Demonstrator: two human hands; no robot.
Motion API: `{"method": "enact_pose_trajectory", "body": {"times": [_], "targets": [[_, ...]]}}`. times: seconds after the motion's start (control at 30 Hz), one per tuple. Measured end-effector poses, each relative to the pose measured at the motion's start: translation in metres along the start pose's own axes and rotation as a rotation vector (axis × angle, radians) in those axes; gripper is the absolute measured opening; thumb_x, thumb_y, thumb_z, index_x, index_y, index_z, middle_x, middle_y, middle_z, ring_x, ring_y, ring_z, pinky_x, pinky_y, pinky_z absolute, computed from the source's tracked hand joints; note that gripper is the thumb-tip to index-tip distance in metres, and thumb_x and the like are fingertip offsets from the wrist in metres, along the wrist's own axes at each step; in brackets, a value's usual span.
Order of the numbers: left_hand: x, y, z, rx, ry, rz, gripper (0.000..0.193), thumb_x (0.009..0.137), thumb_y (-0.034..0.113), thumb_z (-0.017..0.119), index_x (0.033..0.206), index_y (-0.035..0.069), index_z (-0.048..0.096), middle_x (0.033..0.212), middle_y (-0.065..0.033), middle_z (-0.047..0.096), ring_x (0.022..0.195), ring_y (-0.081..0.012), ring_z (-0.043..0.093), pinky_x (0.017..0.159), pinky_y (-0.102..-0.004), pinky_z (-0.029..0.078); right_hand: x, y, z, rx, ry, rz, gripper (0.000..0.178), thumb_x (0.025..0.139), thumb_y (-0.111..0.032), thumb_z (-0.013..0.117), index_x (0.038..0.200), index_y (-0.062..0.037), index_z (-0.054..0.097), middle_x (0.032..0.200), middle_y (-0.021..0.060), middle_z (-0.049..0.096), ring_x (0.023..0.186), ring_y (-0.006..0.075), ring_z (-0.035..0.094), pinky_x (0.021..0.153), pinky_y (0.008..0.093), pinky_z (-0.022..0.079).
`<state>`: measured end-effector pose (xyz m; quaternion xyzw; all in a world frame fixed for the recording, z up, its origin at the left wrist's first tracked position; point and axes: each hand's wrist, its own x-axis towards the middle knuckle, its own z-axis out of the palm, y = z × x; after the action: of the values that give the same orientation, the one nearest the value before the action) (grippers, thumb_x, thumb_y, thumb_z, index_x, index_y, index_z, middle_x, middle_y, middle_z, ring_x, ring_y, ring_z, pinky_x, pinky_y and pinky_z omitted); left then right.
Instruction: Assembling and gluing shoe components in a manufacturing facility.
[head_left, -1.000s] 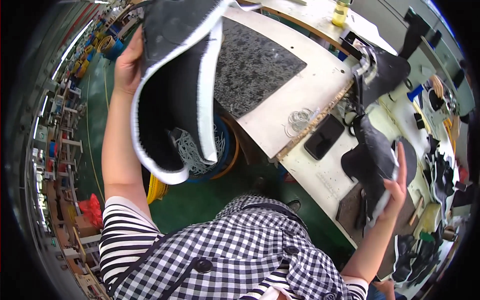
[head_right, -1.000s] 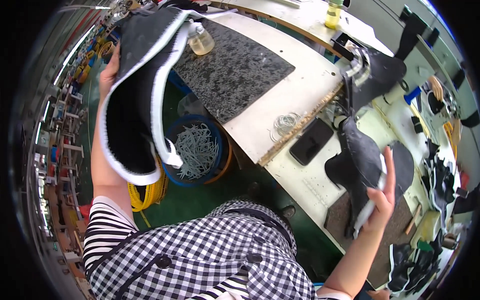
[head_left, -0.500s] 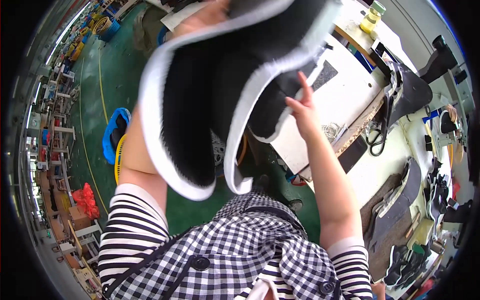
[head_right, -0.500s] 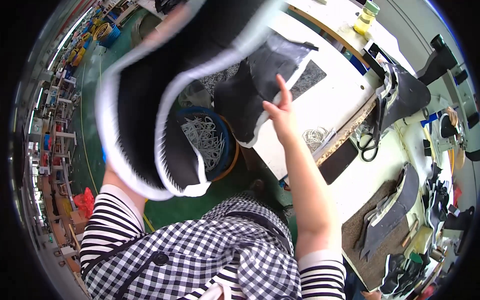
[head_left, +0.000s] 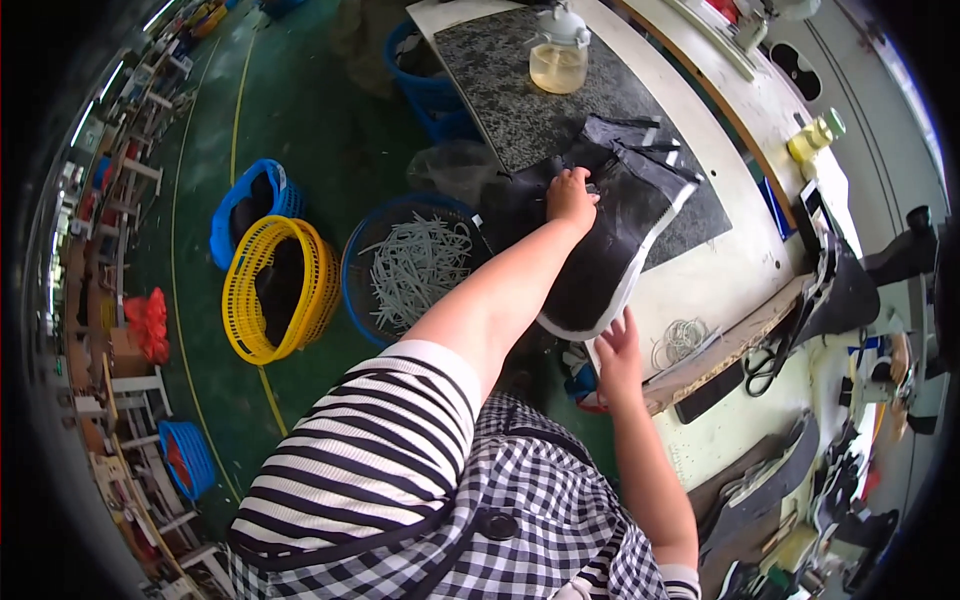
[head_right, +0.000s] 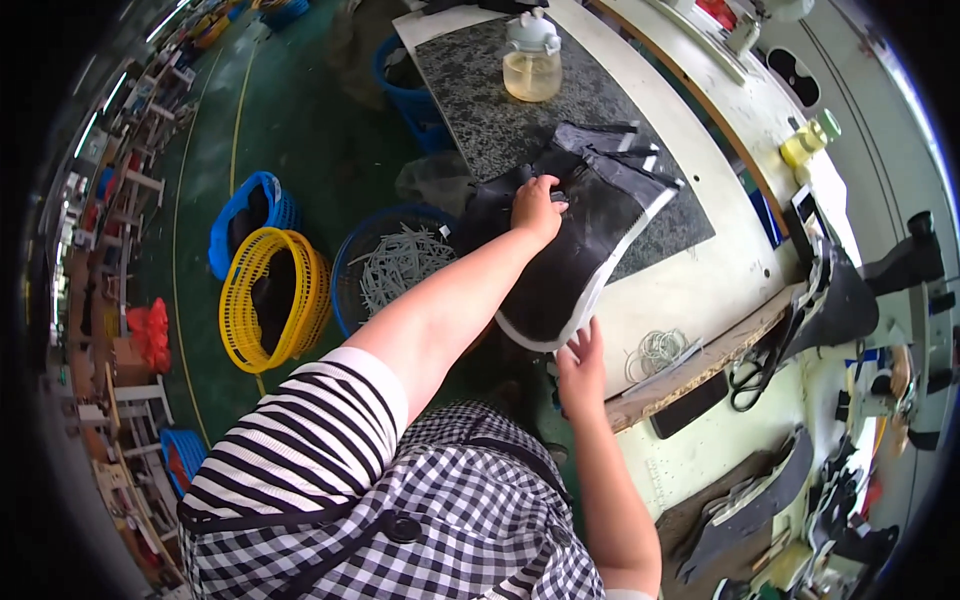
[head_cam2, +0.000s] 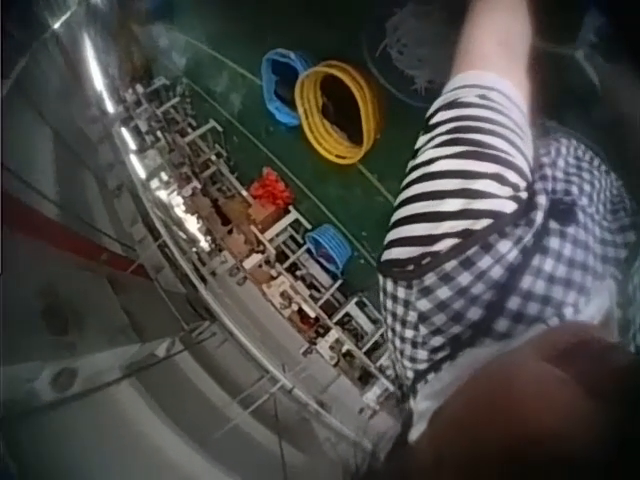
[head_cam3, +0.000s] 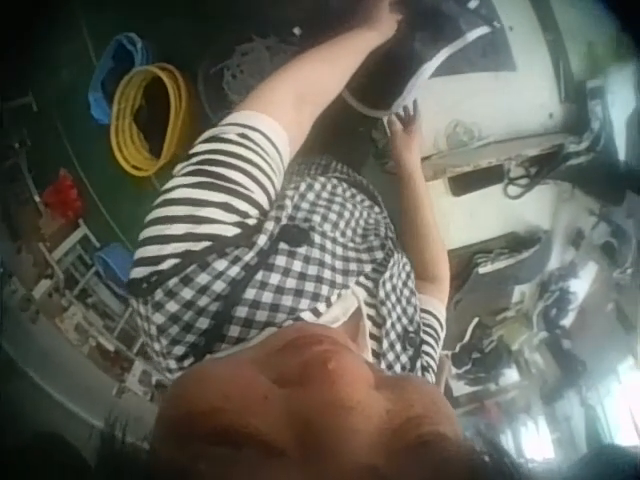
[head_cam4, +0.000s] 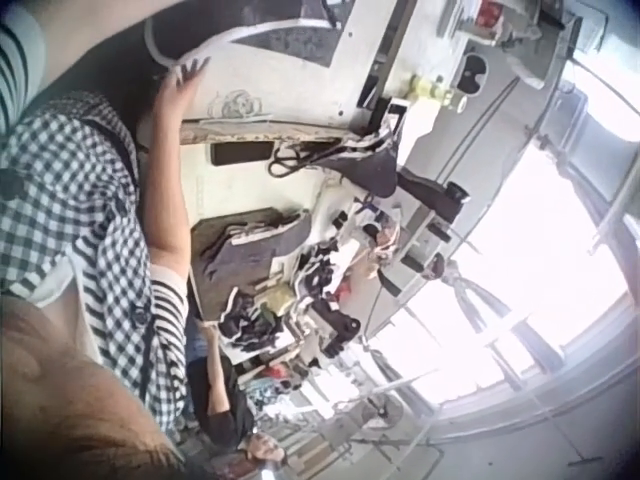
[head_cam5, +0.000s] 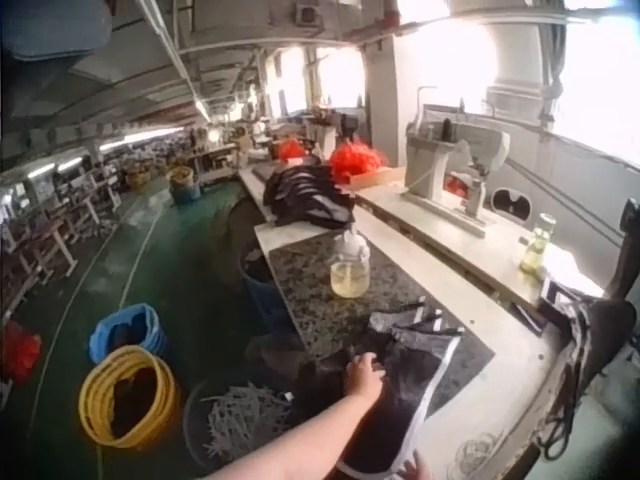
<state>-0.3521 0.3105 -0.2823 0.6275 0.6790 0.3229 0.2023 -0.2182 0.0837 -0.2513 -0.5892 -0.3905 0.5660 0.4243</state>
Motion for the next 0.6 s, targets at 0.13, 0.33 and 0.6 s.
{"method": "enact_pose_trajectory", "body": {"times": [0.13, 0.33, 0.6], "targets": [[0.033, -0.009, -0.027, -0.126, 0.174, 0.173, 0.065, 0.063, 0.031, 0.082, 0.116, 0.004, 0.055, 0.111, -0.0179, 0.05, 0.102, -0.0341, 0.05, 0.093, -0.0388, 0.041, -0.059, -0.002, -0.011, -0.414, -0.051, -0.154, 0.069, 0.085, 0.005, 0.052, 0.146, -0.0067, 0.021, 0.143, 0.0168, 0.037, 0.122, 0.0264, 0.049, 0.097, 0.0346, 0.043], [0.077, -0.158, -0.145, -0.327, 0.4, -0.124, 0.033, 0.085, 0.02, 0.06, 0.117, 0.011, 0.06, 0.086, -0.014, 0.066, 0.074, -0.0225, 0.064, 0.068, -0.0354, 0.05, -0.129, 0.007, -0.05, 0.126, -0.341, 0.22, 0.042, 0.093, -0.002, 0.05, 0.135, -0.0052, 0.046, 0.125, 0.0101, 0.058, 0.115, 0.0176, 0.054, 0.098, 0.0289, 0.041], [-0.015, -0.093, -0.149, -0.854, -0.347, -0.52, 0.054, 0.086, 0.056, 0.058, 0.111, 0.008, 0.056, 0.11, -0.0054, 0.06, 0.095, -0.0183, 0.057, 0.079, -0.036, 0.045, -0.176, 0.019, -0.078, 0.097, -0.108, 0.272, 0.04, 0.094, -0.012, 0.053, 0.133, -0.0035, 0.047, 0.125, 0.0095, 0.058, 0.116, 0.0165, 0.053, 0.099, 0.0283, 0.039]]}}
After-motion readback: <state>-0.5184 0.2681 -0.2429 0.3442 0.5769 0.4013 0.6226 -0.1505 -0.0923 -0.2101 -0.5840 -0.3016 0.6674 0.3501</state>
